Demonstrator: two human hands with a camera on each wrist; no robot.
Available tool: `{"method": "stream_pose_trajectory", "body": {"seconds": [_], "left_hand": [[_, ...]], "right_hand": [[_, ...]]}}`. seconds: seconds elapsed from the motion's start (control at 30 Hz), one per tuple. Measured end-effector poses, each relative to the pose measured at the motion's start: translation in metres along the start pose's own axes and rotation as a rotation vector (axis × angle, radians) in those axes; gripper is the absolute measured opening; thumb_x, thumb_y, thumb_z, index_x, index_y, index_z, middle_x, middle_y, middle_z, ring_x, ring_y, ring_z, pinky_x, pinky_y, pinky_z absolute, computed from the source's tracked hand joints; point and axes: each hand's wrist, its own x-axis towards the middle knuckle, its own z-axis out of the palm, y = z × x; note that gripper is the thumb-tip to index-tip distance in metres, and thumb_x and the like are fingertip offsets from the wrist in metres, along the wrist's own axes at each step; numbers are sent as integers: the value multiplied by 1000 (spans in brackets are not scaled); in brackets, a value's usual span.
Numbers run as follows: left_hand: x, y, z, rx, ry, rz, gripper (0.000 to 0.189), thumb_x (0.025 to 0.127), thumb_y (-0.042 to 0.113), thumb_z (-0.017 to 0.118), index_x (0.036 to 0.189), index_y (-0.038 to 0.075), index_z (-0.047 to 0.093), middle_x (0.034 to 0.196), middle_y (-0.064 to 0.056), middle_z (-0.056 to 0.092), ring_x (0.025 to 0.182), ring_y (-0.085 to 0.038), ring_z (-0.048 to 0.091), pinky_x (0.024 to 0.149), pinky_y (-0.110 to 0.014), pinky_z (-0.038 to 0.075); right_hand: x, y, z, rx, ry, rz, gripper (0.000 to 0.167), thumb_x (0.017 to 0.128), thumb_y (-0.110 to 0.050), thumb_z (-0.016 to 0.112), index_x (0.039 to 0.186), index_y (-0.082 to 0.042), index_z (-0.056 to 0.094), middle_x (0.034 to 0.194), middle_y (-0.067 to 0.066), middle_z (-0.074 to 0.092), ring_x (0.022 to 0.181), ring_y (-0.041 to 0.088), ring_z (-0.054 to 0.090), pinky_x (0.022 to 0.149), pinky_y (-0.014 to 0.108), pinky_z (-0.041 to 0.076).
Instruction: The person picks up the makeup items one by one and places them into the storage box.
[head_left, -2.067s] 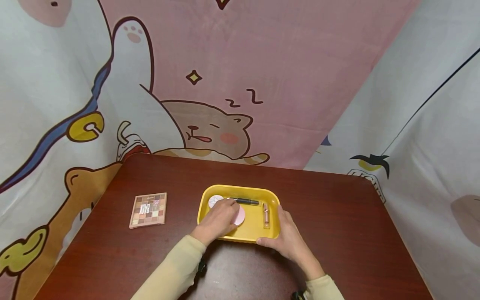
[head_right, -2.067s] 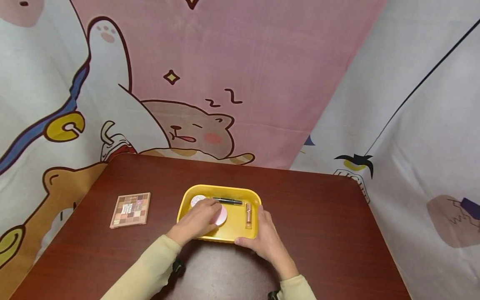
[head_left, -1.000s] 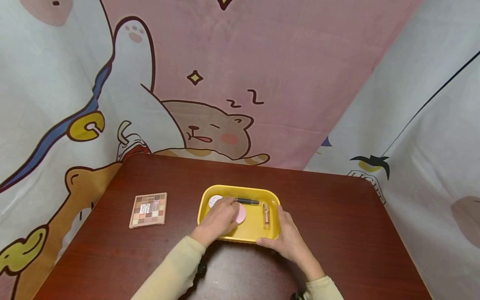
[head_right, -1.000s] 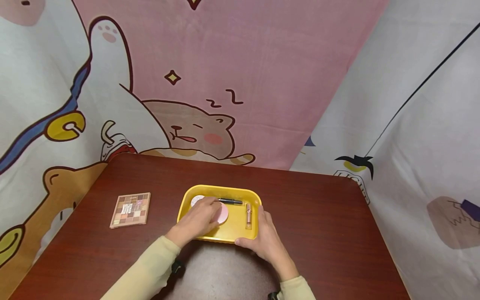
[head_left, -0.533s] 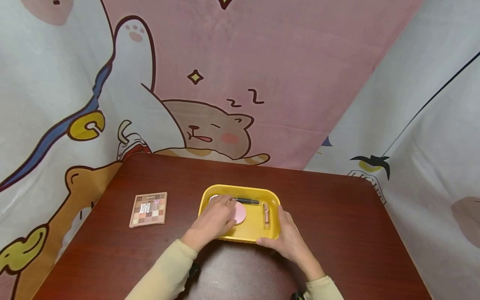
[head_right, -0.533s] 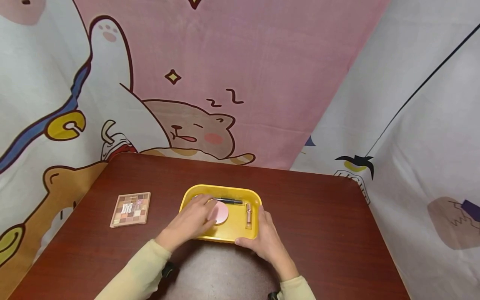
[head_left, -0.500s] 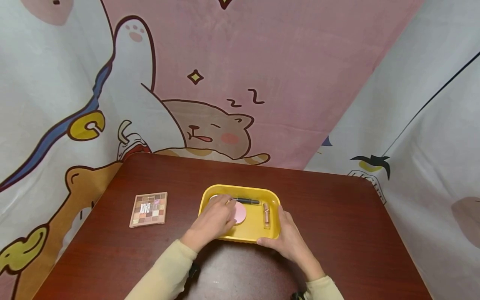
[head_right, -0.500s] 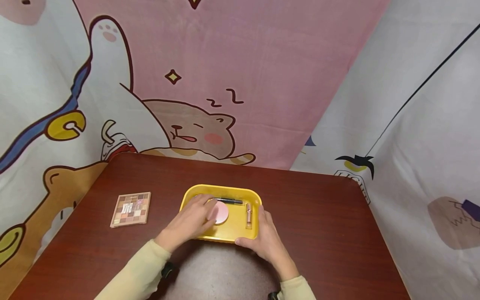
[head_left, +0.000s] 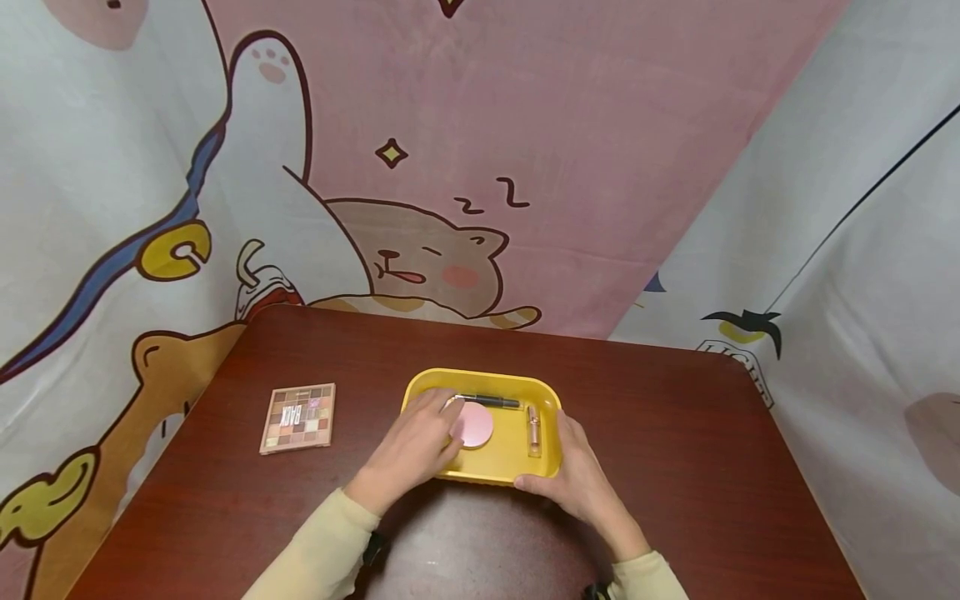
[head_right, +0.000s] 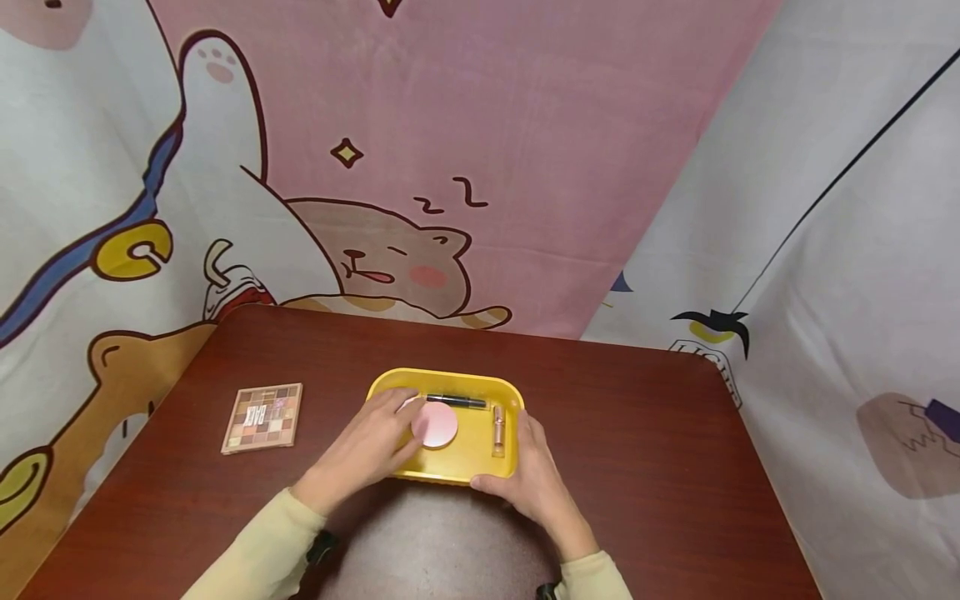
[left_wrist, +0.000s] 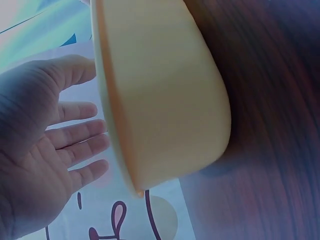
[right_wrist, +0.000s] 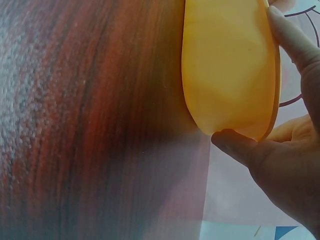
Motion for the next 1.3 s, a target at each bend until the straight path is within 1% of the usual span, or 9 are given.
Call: {"method": "stream_pose_trajectory", "body": {"seconds": [0.07,0.2,0.33,0.5,0.63,0.77,0.9,1.1,1.3], "left_hand": [[-3,-1,-2,-5,1,-6,33,86,12,78,114,-3,68,117,-17,67,113,-34,62,104,-48,48],[-8,-5,-7,-11,-5,-17,43,83,16,84,118,-3,68,121,-18,67,117,-35,61,103,-51,48],[-12,-9,-14,-21,5,-29,47,82,19,87,120,-2,68,123,-18,66,118,-35,61,103,-52,48],[-16,-14,-23,-16,-3,-79,51,85,21,85,126,-4,66,128,-20,64,121,-35,60,107,-52,45],[-23,-20,-29,12,-17,-122,53,87,23,83,128,-5,65,130,-21,64,123,-36,59,110,-52,43],[-32,-29,-35,11,-28,-194,54,89,24,82,130,-6,64,133,-22,63,126,-37,58,112,-53,41],[-42,-40,-39,4,-44,-278,56,91,25,80,134,-7,62,136,-24,61,129,-40,56,112,-55,40],[-60,-57,-44,20,-57,-363,56,92,22,77,136,-9,60,137,-27,60,129,-44,55,111,-58,41],[-76,-73,-45,57,-101,-464,58,93,22,76,137,-11,57,138,-31,57,131,-49,52,110,-62,39]], "right_hand": [[0,0,0,3,2,1,128,67,-38,98,160,5,22,158,28,33,135,40,49,109,53,44],[1,0,0,8,-18,29,130,67,-38,98,161,5,19,163,28,26,140,41,44,112,53,41],[2,0,0,14,-40,57,133,68,-38,98,163,3,14,167,26,18,146,41,38,115,53,37],[3,0,-1,11,-42,63,134,68,-39,98,163,3,13,168,27,16,147,42,36,115,54,37],[2,1,0,15,-29,48,132,68,-39,98,162,5,16,166,27,20,145,42,39,114,53,38],[1,1,0,19,-18,32,130,67,-39,98,161,6,19,164,27,24,143,42,42,113,53,39],[1,2,0,21,-18,20,130,68,-40,97,160,8,20,163,29,25,143,43,41,114,53,37],[0,2,-1,17,-15,4,129,69,-42,97,160,8,21,162,29,27,143,42,41,114,53,38],[0,3,0,13,-12,2,129,68,-42,97,160,8,21,161,28,28,141,42,43,113,53,40]]}}
